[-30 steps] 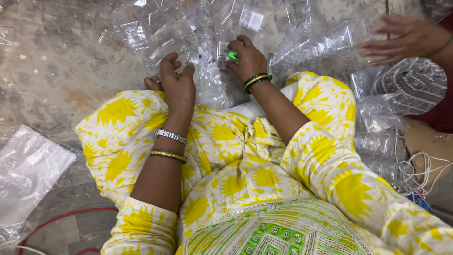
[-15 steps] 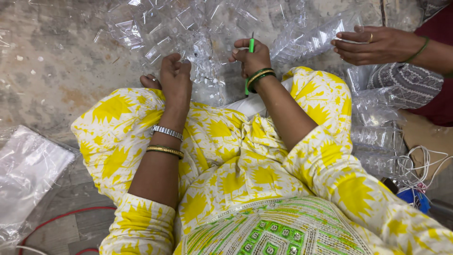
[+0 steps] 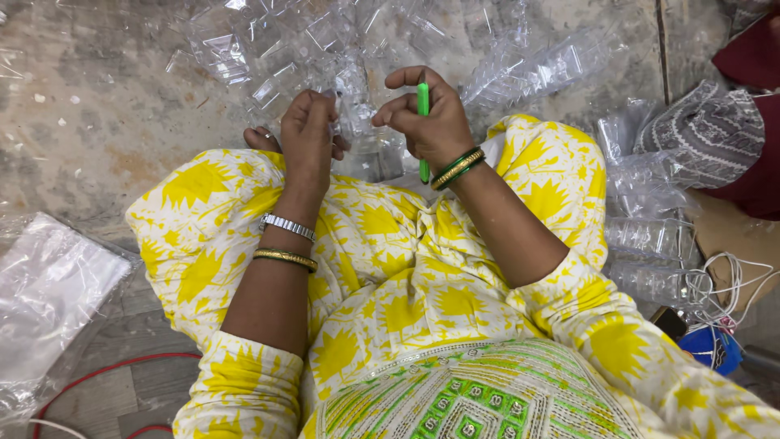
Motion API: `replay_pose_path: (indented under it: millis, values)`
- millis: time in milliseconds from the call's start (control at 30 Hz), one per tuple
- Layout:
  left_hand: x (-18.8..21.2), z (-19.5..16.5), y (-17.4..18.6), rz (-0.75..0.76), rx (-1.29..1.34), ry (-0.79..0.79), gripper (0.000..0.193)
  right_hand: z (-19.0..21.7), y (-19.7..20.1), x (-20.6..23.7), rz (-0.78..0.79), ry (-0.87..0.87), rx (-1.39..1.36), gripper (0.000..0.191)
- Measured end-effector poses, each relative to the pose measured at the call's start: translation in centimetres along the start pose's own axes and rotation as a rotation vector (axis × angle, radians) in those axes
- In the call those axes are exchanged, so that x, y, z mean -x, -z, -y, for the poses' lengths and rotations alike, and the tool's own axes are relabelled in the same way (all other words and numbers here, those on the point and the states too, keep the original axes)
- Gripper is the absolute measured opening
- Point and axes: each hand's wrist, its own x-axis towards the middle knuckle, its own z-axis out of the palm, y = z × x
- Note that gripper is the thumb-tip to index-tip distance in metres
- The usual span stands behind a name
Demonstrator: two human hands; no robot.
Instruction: The person sits on the floor and cuts small clear plastic pieces with a small pair of green-handled scissors, placing the cut pieces onto a pile of similar plastic scraps on the floor. They pick up individual plastic bits, trim them, and set them aside one at a time while other people work nearby.
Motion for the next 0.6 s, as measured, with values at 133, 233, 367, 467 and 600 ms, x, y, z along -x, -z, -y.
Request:
replay_pose_path:
  millis: [133, 233, 367, 467, 600]
  values:
    - [-0.2, 0.3, 0.7, -0.029, 0.153, 0.061, 0.026, -0.8, 0.6, 0.1, -0.025, 0.020, -0.002, 0.031]
    - [-0.5, -0.2, 1.1, 0.012, 0.346, 0.165, 0.030, -1.5, 0.6, -0.2, -0.047, 0.139, 0.288, 0.030]
    - [0.1, -0.9, 0.9, 0.013, 0.645, 0.290, 0.036, -2.0, 0.9, 0.0, -0.075, -0.036, 0.247, 0.044]
    - [0.7, -1.4, 0.7, 0.028, 0.708, 0.267, 0.035, -2.5, 1.1, 0.2, -0.038, 0.102, 0.275, 0.045]
    - [0.6, -1.5, 0.4, -0.046, 0.742, 0.300, 0.022, -3.9, 1.1, 0.3, 0.028, 0.167, 0.362, 0.045]
